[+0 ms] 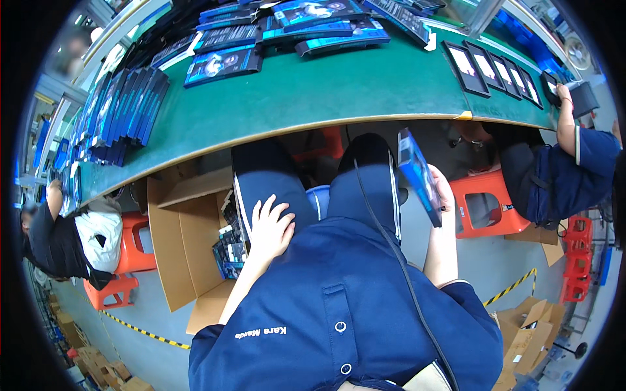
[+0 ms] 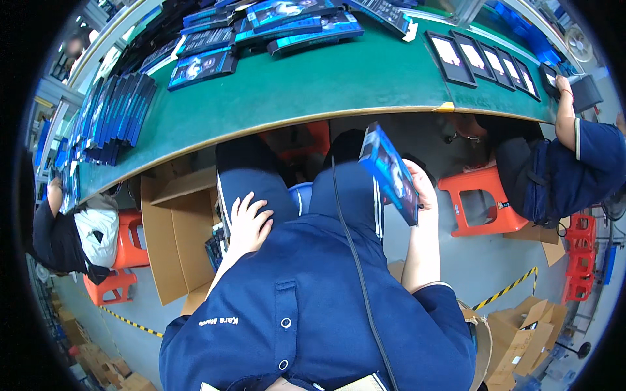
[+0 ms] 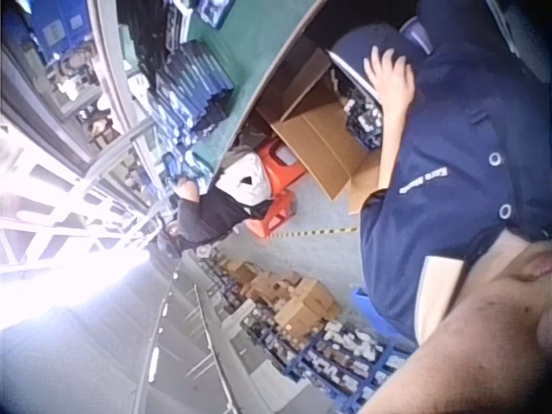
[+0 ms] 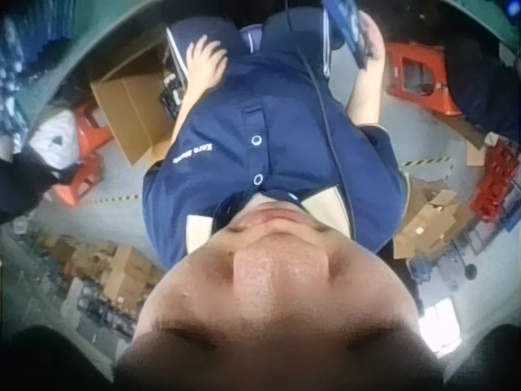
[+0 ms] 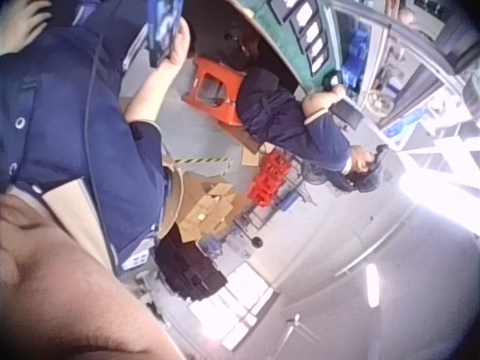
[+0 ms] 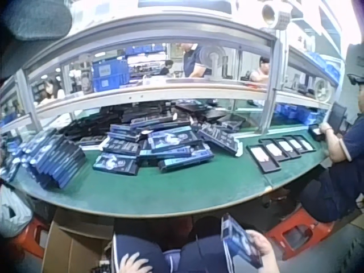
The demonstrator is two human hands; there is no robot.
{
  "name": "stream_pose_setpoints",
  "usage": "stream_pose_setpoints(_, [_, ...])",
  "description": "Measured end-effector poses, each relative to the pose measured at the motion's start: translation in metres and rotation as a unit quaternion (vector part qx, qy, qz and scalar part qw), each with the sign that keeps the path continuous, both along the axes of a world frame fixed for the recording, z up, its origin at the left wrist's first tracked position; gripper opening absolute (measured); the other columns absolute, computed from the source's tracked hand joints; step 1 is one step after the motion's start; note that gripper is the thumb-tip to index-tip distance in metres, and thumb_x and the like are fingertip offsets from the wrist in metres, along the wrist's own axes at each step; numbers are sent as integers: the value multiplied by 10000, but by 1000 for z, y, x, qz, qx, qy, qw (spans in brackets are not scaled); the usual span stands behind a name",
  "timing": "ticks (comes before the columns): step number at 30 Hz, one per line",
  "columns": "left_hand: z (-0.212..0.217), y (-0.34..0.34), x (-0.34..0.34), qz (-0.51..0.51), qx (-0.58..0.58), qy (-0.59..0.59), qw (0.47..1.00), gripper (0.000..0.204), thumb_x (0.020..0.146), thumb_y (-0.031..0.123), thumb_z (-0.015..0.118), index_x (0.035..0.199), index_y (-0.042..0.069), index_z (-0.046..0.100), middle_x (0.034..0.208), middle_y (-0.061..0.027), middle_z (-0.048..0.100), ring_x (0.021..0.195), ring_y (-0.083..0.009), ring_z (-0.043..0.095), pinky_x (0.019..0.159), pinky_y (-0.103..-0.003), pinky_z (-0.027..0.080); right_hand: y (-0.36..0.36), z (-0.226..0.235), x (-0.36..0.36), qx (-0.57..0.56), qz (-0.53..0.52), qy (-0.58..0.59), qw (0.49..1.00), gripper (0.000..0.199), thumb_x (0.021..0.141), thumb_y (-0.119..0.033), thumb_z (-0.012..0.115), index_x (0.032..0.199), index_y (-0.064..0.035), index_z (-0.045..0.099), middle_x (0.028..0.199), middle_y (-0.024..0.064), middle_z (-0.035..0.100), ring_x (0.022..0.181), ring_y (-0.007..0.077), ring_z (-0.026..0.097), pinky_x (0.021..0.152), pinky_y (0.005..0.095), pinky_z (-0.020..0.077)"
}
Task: Packing handheld electronic devices into retail boxes and placing them into shipping cartons on an assembly line.
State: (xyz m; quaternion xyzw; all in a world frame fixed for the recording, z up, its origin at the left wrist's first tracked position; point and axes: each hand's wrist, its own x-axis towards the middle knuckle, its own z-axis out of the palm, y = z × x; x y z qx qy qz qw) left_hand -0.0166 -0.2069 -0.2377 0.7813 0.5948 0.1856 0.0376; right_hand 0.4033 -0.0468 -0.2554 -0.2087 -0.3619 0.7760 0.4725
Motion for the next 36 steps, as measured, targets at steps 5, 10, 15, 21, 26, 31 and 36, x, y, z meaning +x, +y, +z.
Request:
stream_pose_setpoints(5, [-3, 12, 1, -10, -37, 17, 999, 237, 831, 223, 660, 1036, 116, 707, 1232, -83, 588, 1345, -328, 412, 1132, -578, 218, 0, -15, -5, -30, -12, 242, 970, 618, 967, -265, 619, 1434, 40, 353, 911, 108, 528, 394, 54, 362, 386, 210, 269])
stream_pose_setpoints(10, [-9, 25, 3, -38, -58, 16, 998, 256, 849, 229, 648, 1074, 118, 699, 1238, -89, 580, 1350, -337, 401, 1138, -585, 210, 14, -11, -7, 57, 135, 361, 921, 536, 1005, -268, 529, 1423, 39, 390, 952, 147, 552, 383, 69, 351, 374, 222, 249])
stream_pose_setpoints(15, [-7, 28, 7, -39, -77, 25, 996, 282, 848, 234, 651, 1102, 117, 685, 1252, -91, 571, 1347, -337, 399, 1128, -616, 205, 32, 35, -10, 39, 30, 326, 944, 472, 1036, -215, 411, 1455, 2, 394, 975, 139, 564, 411, 98, 388, 437, 231, 317])
stream_pose_setpoints(21, [-13, 27, 10, -55, -109, 16, 992, 322, 844, 232, 663, 1136, 97, 668, 1269, -122, 561, 1328, -361, 411, 1123, -608, 246, 50, 139, -37, -34, -140, 149, 978, 330, 1017, -179, 464, 1317, -62, 533, 1054, 62, 668, 597, 78, 514, 442, 214, 337])
stream_pose_setpoints(26, [-18, 28, 4, -51, -120, 15, 991, 336, 855, 242, 661, 1157, 95, 661, 1292, -128, 559, 1329, -352, 429, 1132, -566, 265, 126, 208, -56, -1, -176, 6, 984, 237, 984, -149, 526, 1184, -28, 561, 1096, 88, 645, 826, 106, 604, 504, 207, 402])
stream_pose_setpoints(31, [-16, 33, 6, -50, -137, 17, 989, 327, 871, 234, 648, 1167, 95, 657, 1298, -129, 562, 1325, -333, 447, 1136, -524, 285, 251, 236, -83, -50, -136, -23, 989, 189, 905, -71, 637, 1031, -16, 507, 920, 80, 559, 722, 152, 528, 491, 241, 374])
stream_pose_setpoints(36, [-25, 37, 5, -82, -130, -8, 988, 308, 869, 229, 649, 1150, 101, 655, 1283, -109, 575, 1314, -292, 465, 1122, -499, 319, 328, 235, -105, -54, -363, -116, 923, 194, 846, -120, 758, 942, -62, 601, 822, 77, 615, 640, 150, 531, 457, 241, 342])
